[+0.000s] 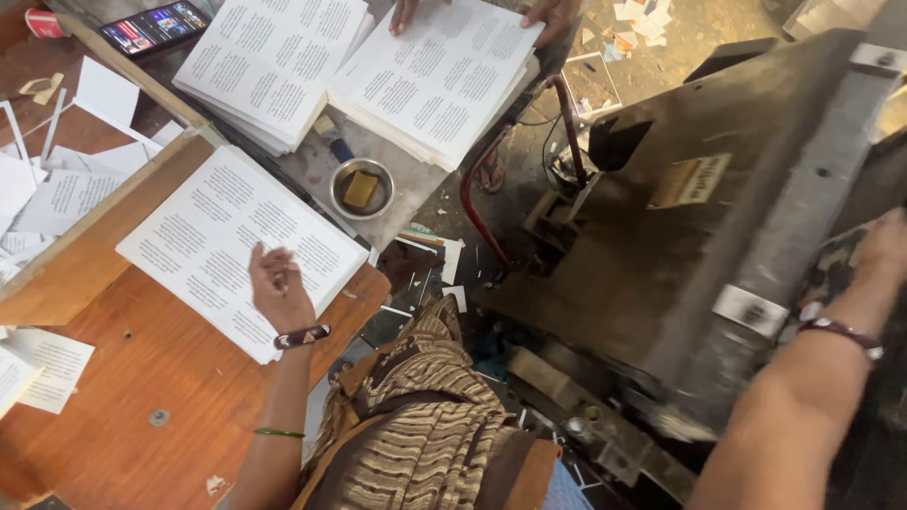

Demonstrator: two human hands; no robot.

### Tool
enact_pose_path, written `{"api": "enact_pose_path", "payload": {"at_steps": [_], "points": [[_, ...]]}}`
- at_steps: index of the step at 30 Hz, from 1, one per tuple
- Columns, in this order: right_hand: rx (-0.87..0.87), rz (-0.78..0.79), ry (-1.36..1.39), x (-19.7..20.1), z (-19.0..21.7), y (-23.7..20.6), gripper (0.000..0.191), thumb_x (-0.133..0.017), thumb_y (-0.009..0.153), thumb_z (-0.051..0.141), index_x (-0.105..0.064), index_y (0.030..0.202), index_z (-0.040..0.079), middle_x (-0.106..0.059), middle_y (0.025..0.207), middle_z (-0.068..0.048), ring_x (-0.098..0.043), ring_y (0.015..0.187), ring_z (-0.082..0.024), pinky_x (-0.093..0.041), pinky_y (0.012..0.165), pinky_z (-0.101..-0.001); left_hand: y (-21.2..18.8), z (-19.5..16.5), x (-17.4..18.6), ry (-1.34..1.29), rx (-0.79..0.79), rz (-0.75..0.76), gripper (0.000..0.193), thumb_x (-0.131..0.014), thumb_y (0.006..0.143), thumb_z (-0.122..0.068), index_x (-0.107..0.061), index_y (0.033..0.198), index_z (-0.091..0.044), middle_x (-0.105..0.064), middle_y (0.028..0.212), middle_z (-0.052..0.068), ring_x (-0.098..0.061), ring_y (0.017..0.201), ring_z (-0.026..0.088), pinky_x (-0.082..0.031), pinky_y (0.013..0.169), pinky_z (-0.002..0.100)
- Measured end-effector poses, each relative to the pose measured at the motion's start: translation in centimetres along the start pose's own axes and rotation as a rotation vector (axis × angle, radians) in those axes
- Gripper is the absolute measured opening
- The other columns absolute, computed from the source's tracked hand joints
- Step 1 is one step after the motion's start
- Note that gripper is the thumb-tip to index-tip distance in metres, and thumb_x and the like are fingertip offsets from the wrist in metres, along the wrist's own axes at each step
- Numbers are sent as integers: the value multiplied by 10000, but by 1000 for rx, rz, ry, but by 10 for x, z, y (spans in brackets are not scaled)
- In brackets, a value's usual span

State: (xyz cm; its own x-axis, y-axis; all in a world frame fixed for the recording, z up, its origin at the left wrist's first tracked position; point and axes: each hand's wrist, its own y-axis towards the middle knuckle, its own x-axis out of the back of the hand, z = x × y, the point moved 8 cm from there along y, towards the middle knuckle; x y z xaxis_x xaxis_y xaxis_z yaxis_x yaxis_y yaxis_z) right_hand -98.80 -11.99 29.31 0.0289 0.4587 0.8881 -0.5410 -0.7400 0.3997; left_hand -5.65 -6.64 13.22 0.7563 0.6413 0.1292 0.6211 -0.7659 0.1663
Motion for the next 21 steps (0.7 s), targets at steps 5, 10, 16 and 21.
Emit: {"api": "enact_pose_path", "payload": {"at_steps": [5, 10, 16, 21], "points": [[80, 362, -339, -132, 21, -84, 451, -430, 1006, 44, -468, 1423, -124, -473, 1479, -291, -432, 1373, -389, -338, 1160, -418, -25, 7, -50, -64, 92, 190, 547, -569, 972, 65, -444, 1498, -24, -723, 1059, 90, -726, 891, 153, -590, 775, 263], [624, 219, -554, -201, 195, -160, 544, -484, 970, 158, -494, 1458, -84, -454, 1569, -270, -371, 1525, -376, -264, 1313, -445, -47, 4, -113, -74, 111, 428, 515, -535, 975, 13, -503, 1480, -78, -753, 1021, 117, -753, 887, 181, -607, 789, 299], [545, 536, -208, -127, 419, -377, 615, -560, 982, 129, -389, 1547, -46, -381, 1628, -264, -537, 1384, -392, -518, 1012, -455, -54, 17, -179, 5, 219, 705, 656, -667, 952, -158, -365, 1531, -102, -719, 1184, 136, -693, 995, 193, -571, 861, 344], [929, 404, 489, 2, 539, -477, 632, -644, 921, 292, -462, 1480, 60, -445, 1539, -225, -452, 1387, -408, -412, 1060, -516, -3, 46, -91, -266, 234, 303, 669, -639, 964, -153, -398, 1560, 32, -651, 1349, 169, -670, 1125, 218, -554, 974, 342]]}}
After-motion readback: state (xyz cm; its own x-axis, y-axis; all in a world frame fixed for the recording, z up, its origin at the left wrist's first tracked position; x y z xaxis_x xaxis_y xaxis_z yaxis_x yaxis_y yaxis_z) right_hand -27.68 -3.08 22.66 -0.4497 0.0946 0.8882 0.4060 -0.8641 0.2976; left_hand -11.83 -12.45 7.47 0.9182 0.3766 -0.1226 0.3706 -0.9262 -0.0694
